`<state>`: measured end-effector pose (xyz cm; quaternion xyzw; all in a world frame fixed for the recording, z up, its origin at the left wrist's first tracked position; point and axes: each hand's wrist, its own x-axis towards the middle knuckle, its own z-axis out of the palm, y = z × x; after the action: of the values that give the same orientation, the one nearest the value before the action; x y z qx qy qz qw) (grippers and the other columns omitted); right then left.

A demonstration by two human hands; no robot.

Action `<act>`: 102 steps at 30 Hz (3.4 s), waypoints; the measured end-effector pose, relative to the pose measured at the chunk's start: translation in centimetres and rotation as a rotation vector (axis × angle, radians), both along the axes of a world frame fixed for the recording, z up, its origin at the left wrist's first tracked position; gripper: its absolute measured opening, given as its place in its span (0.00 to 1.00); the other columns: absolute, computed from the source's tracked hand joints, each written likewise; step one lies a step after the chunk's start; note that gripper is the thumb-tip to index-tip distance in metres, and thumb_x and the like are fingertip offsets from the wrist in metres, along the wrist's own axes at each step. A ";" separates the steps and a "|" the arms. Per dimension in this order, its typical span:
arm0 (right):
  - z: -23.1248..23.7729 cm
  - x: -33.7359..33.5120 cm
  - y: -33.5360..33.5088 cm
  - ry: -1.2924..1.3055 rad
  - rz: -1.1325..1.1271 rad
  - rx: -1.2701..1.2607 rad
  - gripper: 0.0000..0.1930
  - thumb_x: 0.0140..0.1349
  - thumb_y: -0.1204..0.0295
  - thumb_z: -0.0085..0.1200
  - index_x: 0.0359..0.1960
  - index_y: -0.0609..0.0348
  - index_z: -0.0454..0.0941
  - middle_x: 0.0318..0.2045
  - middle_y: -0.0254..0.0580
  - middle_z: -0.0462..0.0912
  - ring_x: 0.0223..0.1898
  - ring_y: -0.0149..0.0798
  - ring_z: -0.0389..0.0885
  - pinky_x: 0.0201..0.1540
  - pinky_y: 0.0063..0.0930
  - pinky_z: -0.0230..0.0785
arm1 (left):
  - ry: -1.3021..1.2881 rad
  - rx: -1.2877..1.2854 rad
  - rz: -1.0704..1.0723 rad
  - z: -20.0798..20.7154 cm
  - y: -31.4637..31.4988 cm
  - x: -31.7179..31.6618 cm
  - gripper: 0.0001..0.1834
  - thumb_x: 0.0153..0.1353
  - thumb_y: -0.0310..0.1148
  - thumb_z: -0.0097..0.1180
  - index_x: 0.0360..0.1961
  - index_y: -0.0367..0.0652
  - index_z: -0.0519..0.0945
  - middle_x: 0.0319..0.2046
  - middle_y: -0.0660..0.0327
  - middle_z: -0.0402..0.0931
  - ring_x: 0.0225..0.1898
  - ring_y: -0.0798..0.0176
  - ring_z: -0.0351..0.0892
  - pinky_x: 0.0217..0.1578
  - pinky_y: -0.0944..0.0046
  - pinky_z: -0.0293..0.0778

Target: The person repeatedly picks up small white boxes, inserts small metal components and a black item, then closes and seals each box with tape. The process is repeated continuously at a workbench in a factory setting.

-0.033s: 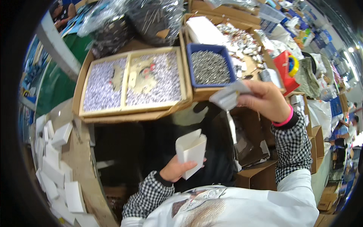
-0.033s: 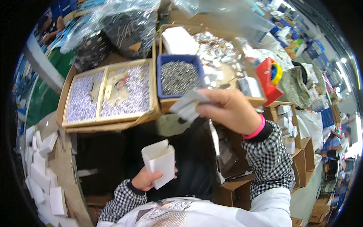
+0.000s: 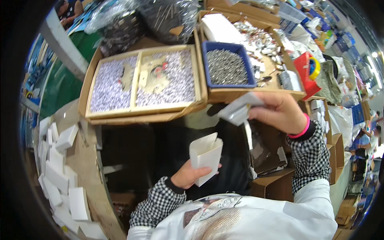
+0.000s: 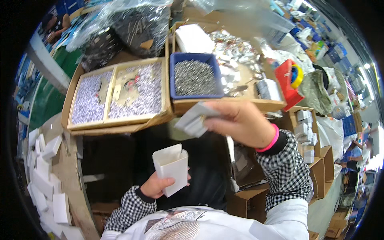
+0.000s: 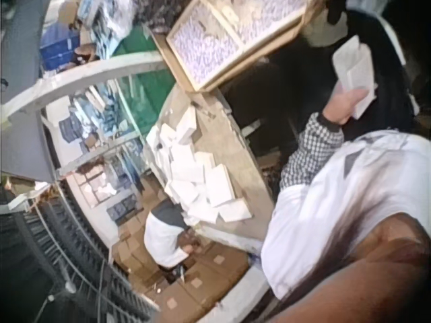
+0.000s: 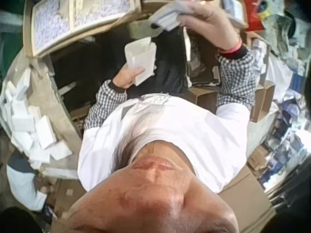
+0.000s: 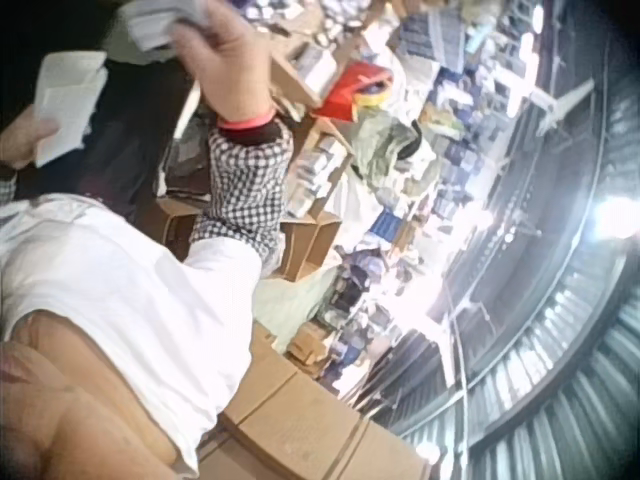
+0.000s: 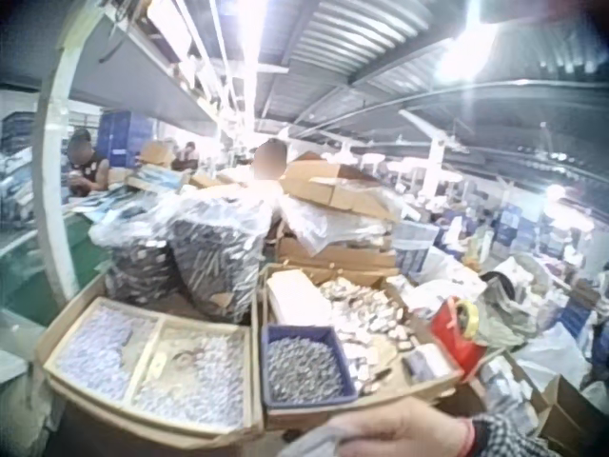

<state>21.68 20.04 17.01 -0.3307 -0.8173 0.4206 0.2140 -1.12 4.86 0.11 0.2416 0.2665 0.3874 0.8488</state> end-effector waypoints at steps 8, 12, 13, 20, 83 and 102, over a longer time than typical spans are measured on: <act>-3.6 -4.3 -3.2 -0.178 0.356 0.256 0.14 0.53 0.71 0.59 0.41 0.54 0.72 0.29 0.41 0.77 0.36 0.44 0.76 0.38 0.34 0.71 | 0.106 0.095 -0.050 1.5 -0.2 -0.2 0.29 0.58 0.33 0.60 0.58 0.37 0.65 0.48 0.58 0.72 0.49 0.64 0.72 0.50 0.64 0.69; -4.7 -4.6 -4.2 -0.159 0.338 0.371 0.14 0.50 0.75 0.56 0.40 0.55 0.73 0.37 0.38 0.72 0.38 0.42 0.74 0.39 0.29 0.72 | 0.154 0.121 -0.054 1.3 -0.2 0.1 0.29 0.57 0.32 0.61 0.58 0.37 0.65 0.48 0.58 0.71 0.50 0.64 0.71 0.51 0.64 0.69; -4.9 -4.8 -4.2 -0.179 0.338 0.435 0.15 0.49 0.75 0.56 0.41 0.56 0.72 0.35 0.38 0.72 0.37 0.42 0.74 0.39 0.29 0.72 | 0.149 0.093 -0.061 1.3 -0.2 0.2 0.29 0.58 0.32 0.60 0.58 0.37 0.65 0.48 0.58 0.71 0.51 0.64 0.71 0.51 0.64 0.69; -4.6 -4.9 -5.5 -0.423 0.401 0.650 0.20 0.48 0.68 0.56 0.44 0.57 0.73 0.39 0.35 0.74 0.41 0.35 0.72 0.43 0.28 0.68 | 0.196 0.141 -0.014 1.8 0.1 0.0 0.23 0.59 0.34 0.59 0.54 0.38 0.69 0.49 0.59 0.72 0.50 0.65 0.72 0.52 0.64 0.68; -1.3 -6.3 -4.4 -0.016 0.129 0.005 0.12 0.54 0.72 0.63 0.40 0.60 0.79 0.30 0.40 0.81 0.29 0.34 0.80 0.32 0.23 0.72 | 0.271 0.445 0.229 2.3 0.3 -0.5 0.41 0.52 0.30 0.66 0.64 0.39 0.58 0.58 0.58 0.65 0.58 0.63 0.66 0.60 0.62 0.60; -3.1 -8.0 -3.9 -0.340 0.336 0.381 0.07 0.57 0.64 0.54 0.31 0.52 0.80 0.24 0.36 0.79 0.28 0.42 0.79 0.31 0.31 0.72 | 0.682 0.611 0.365 2.0 0.5 0.0 0.38 0.51 0.28 0.65 0.63 0.41 0.62 0.56 0.53 0.65 0.58 0.56 0.66 0.58 0.63 0.63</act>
<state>13.69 16.09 13.91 -0.2106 -0.9488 0.2279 0.0597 -1.10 5.37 2.08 0.5419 0.4416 0.4891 0.5216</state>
